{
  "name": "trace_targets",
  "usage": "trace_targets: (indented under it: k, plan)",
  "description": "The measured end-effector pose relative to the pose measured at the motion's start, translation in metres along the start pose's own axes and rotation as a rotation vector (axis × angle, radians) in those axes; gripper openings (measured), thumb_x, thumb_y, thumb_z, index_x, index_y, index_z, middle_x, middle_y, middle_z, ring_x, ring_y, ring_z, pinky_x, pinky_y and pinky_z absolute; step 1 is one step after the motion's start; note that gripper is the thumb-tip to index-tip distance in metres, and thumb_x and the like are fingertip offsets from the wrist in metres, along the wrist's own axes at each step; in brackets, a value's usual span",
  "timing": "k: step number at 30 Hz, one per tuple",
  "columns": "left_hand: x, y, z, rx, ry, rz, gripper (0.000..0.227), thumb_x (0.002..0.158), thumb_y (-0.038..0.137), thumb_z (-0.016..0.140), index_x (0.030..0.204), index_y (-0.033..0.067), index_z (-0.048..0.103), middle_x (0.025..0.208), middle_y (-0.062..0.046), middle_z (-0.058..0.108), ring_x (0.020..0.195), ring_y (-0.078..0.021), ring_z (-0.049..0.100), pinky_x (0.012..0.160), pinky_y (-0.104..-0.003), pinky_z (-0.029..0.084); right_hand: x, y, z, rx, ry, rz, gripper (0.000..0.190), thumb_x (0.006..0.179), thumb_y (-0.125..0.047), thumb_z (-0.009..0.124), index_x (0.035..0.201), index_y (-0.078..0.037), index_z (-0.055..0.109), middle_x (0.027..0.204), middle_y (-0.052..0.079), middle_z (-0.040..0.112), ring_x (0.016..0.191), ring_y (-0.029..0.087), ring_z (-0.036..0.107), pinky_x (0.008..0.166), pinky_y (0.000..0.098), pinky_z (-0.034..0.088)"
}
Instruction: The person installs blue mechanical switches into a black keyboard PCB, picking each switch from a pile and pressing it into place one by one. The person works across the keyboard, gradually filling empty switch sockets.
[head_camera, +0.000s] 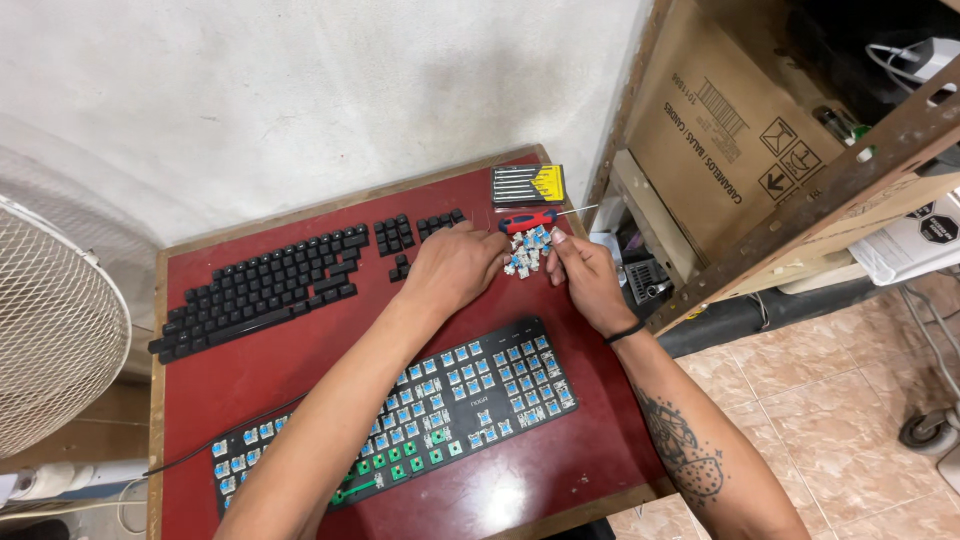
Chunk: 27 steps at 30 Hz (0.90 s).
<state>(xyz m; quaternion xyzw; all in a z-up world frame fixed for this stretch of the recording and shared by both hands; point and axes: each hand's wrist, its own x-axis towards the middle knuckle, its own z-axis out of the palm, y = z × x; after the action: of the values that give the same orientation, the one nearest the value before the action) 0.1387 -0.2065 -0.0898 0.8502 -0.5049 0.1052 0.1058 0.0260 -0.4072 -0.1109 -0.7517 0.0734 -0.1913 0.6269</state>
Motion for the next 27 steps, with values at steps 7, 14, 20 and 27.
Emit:
trace_targets:
  k: [7, 14, 20, 27]
  plan:
    - [0.005, -0.015, 0.033, 0.049, -0.150, 0.008, 0.028, 0.100, 0.032, 0.060, 0.122, 0.0174, 0.070, 0.103, -0.008, 0.076, 0.104, -0.0287, 0.069, 0.079, -0.041, 0.056, 0.003, 0.002, -0.002, 0.043, -0.033, -0.021, 0.048, 0.110, -0.025, 0.048, 0.070, -0.006, 0.066, 0.052, 0.007, 0.059, 0.058, 0.014, 0.053, 0.065, 0.0274, 0.048]
    - [-0.006, -0.020, 0.016, 0.003, -0.224, -0.010, 0.026, 0.098, 0.040, 0.063, 0.113, 0.0191, 0.068, 0.105, -0.007, 0.075, 0.106, -0.0281, 0.068, 0.085, -0.042, 0.056, 0.004, 0.003, -0.002, 0.039, -0.040, 0.009, 0.049, 0.111, -0.027, 0.048, 0.071, -0.006, 0.067, 0.052, 0.008, 0.060, 0.058, 0.013, 0.053, 0.065, 0.0273, 0.049]
    - [-0.003, -0.003, 0.025, 0.023, -0.221, 0.013, 0.031, 0.091, 0.045, 0.071, 0.109, 0.0198, 0.070, 0.101, -0.003, 0.073, 0.109, -0.0249, 0.066, 0.084, -0.041, 0.056, 0.005, 0.007, -0.002, 0.053, -0.032, 0.000, 0.049, 0.111, -0.027, 0.048, 0.070, -0.006, 0.067, 0.051, 0.008, 0.059, 0.057, 0.013, 0.052, 0.065, 0.0263, 0.047]
    - [-0.017, -0.011, 0.023, -0.012, -0.095, 0.074, 0.024, 0.088, 0.030, 0.076, 0.106, 0.0147, 0.073, 0.097, -0.005, 0.074, 0.106, -0.0252, 0.066, 0.078, -0.038, 0.056, 0.003, -0.002, -0.001, 0.046, -0.026, -0.031, 0.048, 0.111, -0.026, 0.049, 0.072, -0.005, 0.067, 0.052, 0.008, 0.060, 0.058, 0.013, 0.052, 0.064, 0.0265, 0.047]
